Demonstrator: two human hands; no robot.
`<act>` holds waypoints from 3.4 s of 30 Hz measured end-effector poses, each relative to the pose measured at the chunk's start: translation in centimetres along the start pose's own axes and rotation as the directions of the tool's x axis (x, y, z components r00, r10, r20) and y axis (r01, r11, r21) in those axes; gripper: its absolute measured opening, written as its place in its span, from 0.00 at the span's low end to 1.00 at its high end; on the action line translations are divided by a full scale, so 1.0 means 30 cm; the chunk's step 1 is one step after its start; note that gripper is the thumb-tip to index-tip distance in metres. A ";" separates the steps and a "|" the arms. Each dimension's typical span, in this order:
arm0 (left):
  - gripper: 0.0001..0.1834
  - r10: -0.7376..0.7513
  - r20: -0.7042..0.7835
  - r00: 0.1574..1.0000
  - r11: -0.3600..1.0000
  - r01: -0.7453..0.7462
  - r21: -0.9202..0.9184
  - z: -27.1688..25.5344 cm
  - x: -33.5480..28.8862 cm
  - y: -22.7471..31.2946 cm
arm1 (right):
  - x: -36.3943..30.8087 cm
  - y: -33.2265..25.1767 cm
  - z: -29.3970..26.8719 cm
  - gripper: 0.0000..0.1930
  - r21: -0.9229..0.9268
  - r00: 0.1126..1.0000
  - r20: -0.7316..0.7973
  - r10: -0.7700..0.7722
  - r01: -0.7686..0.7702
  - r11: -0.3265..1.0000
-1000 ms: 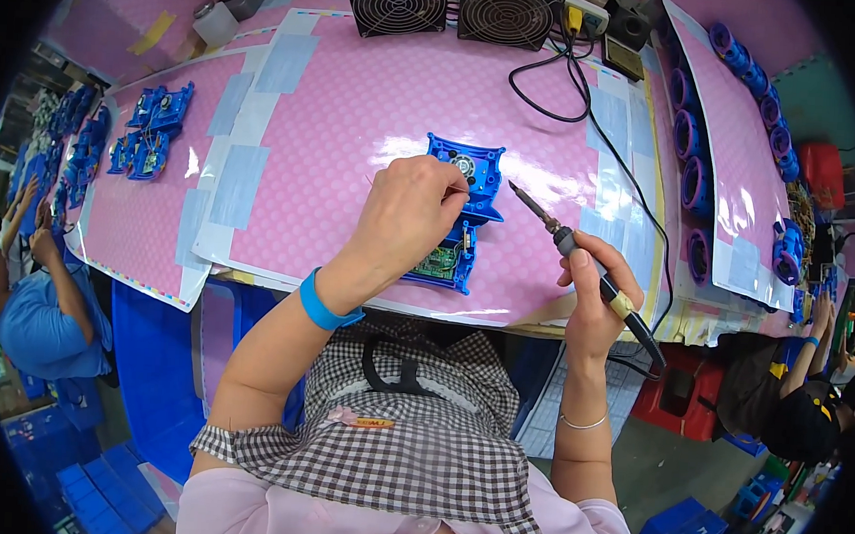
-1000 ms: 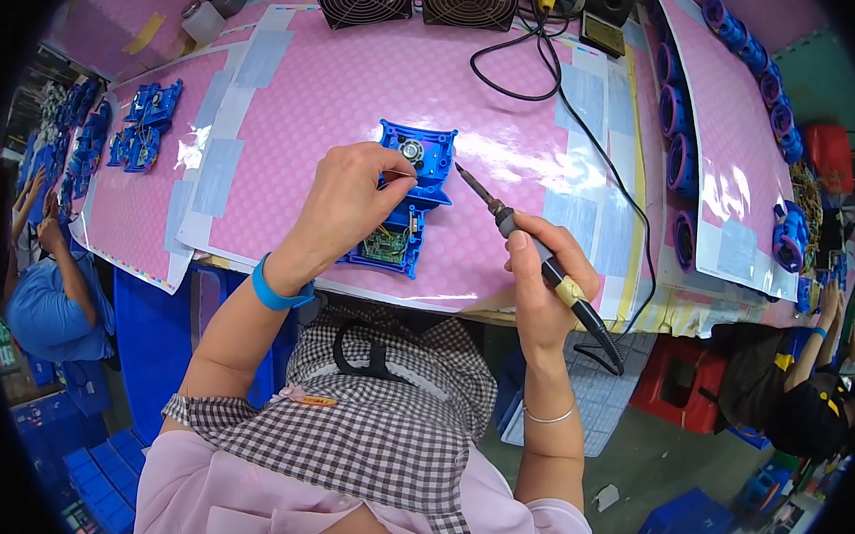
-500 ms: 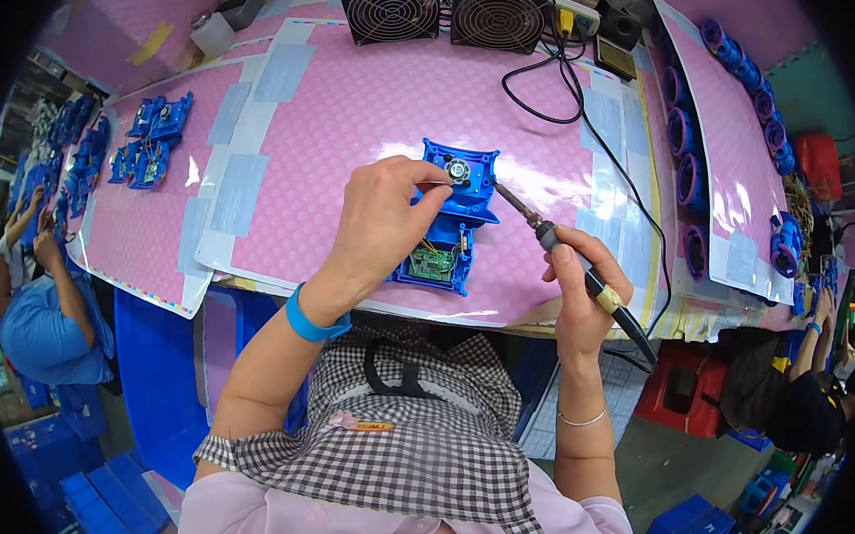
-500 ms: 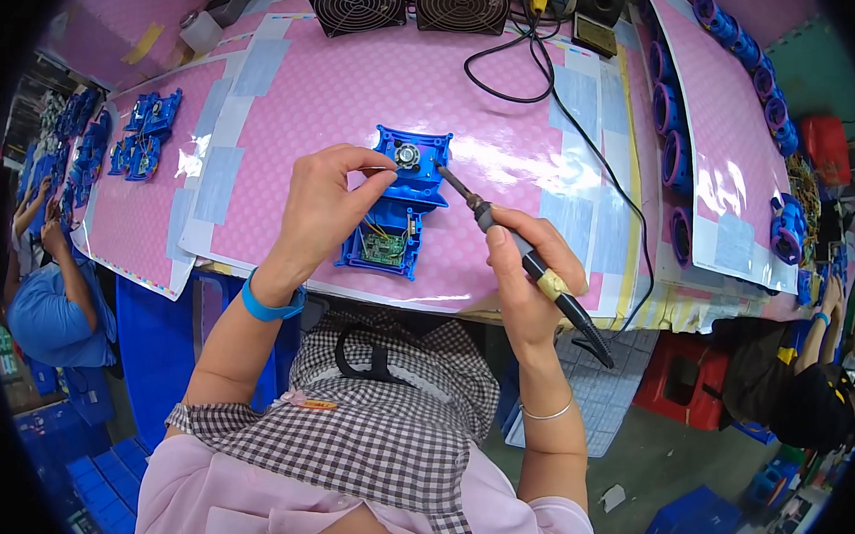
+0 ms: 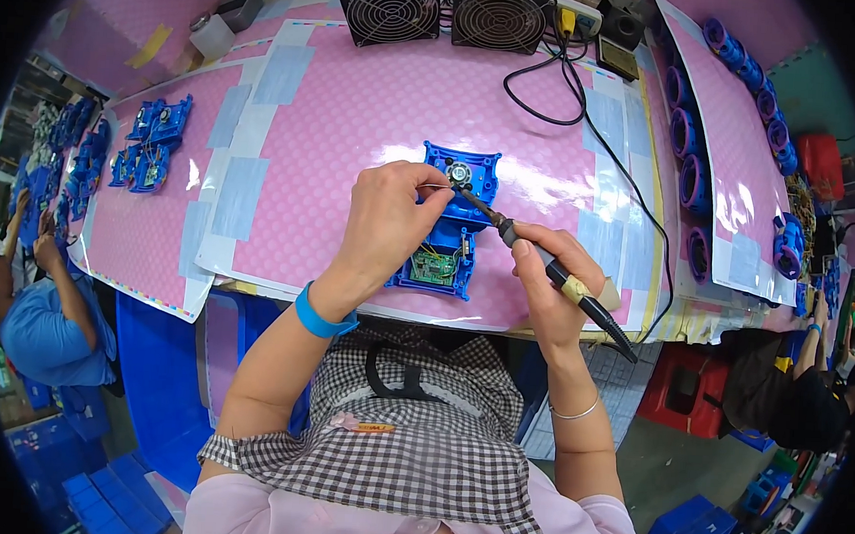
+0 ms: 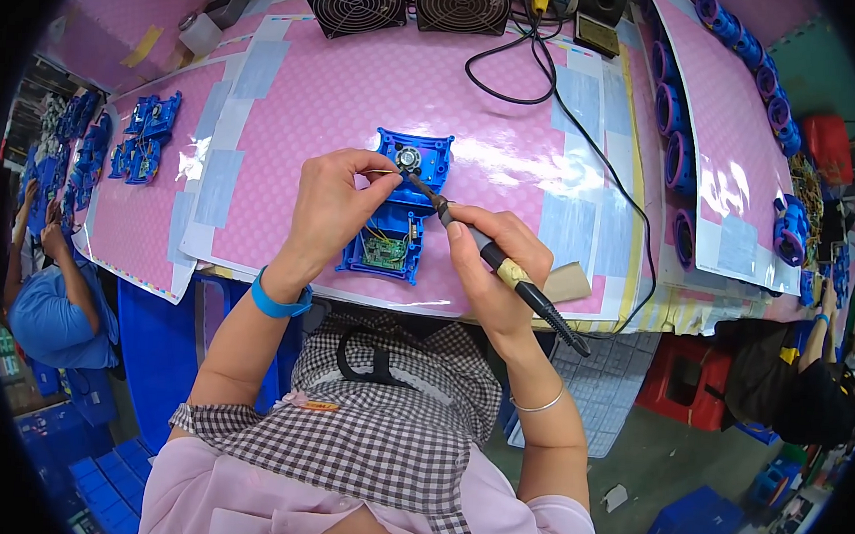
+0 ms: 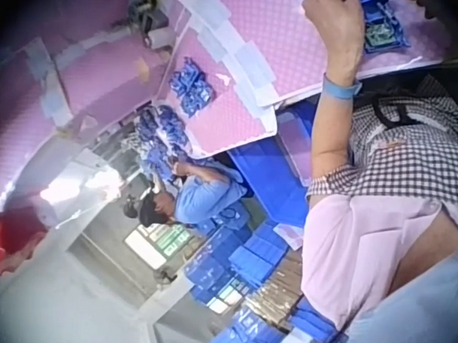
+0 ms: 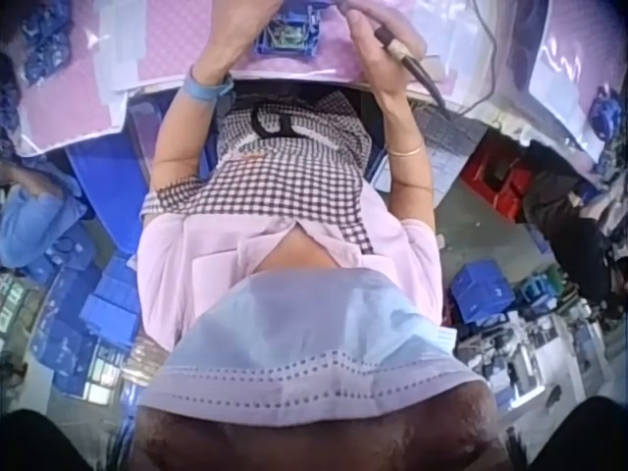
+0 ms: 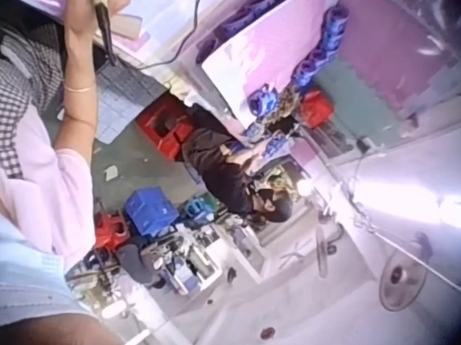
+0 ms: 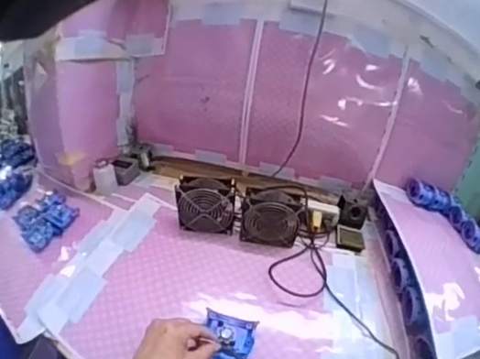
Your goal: Soldering electronic components onto small circuit boards at a factory production line.
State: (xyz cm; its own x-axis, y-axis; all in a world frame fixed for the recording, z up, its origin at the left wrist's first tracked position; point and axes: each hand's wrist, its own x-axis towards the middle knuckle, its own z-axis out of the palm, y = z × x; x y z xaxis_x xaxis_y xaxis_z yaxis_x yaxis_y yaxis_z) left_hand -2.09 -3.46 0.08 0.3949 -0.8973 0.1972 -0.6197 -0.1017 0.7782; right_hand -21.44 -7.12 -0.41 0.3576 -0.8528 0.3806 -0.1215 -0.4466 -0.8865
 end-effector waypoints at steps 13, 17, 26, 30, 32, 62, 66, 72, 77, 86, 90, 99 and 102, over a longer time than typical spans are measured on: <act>0.08 0.053 0.005 0.999 0.999 -0.053 -0.007 -0.001 -0.002 -0.011 | -0.018 -0.039 -0.092 0.09 0.084 0.986 -0.142 0.091 -0.080 0.993; 0.09 0.067 0.016 0.998 0.996 -0.068 0.056 -0.001 -0.002 -0.026 | -0.017 -0.054 -0.159 0.14 0.129 0.944 -0.329 0.001 0.043 0.991; 0.08 0.028 0.035 0.999 0.999 -0.027 -0.017 -0.001 0.003 0.017 | 0.165 -0.003 -0.806 0.10 -0.173 0.386 -0.890 -0.244 0.211 0.962; 0.09 0.279 -0.136 0.951 0.954 -0.258 0.149 -0.018 -0.024 0.076 | 0.272 0.212 -1.168 0.20 -0.639 0.446 -0.738 -0.506 -0.224 0.736; 0.10 0.300 -0.186 0.935 0.940 -0.258 0.222 -0.018 -0.050 0.114 | 0.291 0.322 -1.308 0.25 -0.587 0.559 -0.764 -0.322 -0.395 0.707; 0.19 0.020 0.180 0.984 0.526 0.142 -0.839 -0.317 -0.116 -0.103 | 0.237 -0.114 -0.251 0.17 -0.316 0.949 0.184 -0.258 0.305 0.898; 0.08 0.152 -0.047 0.987 0.837 -0.154 -0.526 -0.061 -0.110 0.037 | 0.284 -0.113 -0.103 0.11 -0.258 0.974 0.210 -0.080 0.134 0.957; 0.11 0.469 -0.158 0.869 0.883 -0.454 0.121 0.024 -0.103 0.080 | 0.309 0.014 -0.564 0.11 -0.622 0.769 -0.425 -0.477 0.135 0.772; 0.16 -0.288 0.324 0.901 0.682 0.431 -0.591 -0.032 -0.036 0.042 | 0.272 0.210 -0.967 0.10 -0.795 0.737 -0.530 -0.420 -0.259 0.549; 0.11 0.132 -0.231 0.964 0.970 -0.174 -0.171 0.113 0.027 0.100 | 0.134 -0.040 -0.526 0.09 -0.680 0.872 -0.285 -0.398 0.109 0.725; 0.15 -0.198 -0.116 0.973 0.801 0.092 -0.592 -0.046 -0.066 0.009 | -0.039 -0.114 -0.248 0.12 -0.373 0.945 0.006 -0.326 0.305 0.876; 0.11 0.063 -0.258 0.964 0.995 -0.041 0.089 -0.147 -0.322 -0.114 | -0.011 -0.075 0.025 0.10 -0.099 0.898 0.250 -0.362 0.395 0.913; 0.14 0.033 -0.173 0.984 0.993 -0.014 0.115 -0.132 -0.310 -0.095 | 0.156 -0.009 -0.100 0.08 -0.409 0.916 0.111 -0.384 0.395 0.823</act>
State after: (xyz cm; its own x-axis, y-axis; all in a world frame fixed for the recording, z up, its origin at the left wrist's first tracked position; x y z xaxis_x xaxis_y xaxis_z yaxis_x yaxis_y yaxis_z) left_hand -1.32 6.87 -1.61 0.4850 -0.8126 0.3231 -0.6989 -0.1381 0.7018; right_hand -22.52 -11.79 2.41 0.4776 -0.5798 0.6601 -0.3373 -0.8148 -0.4716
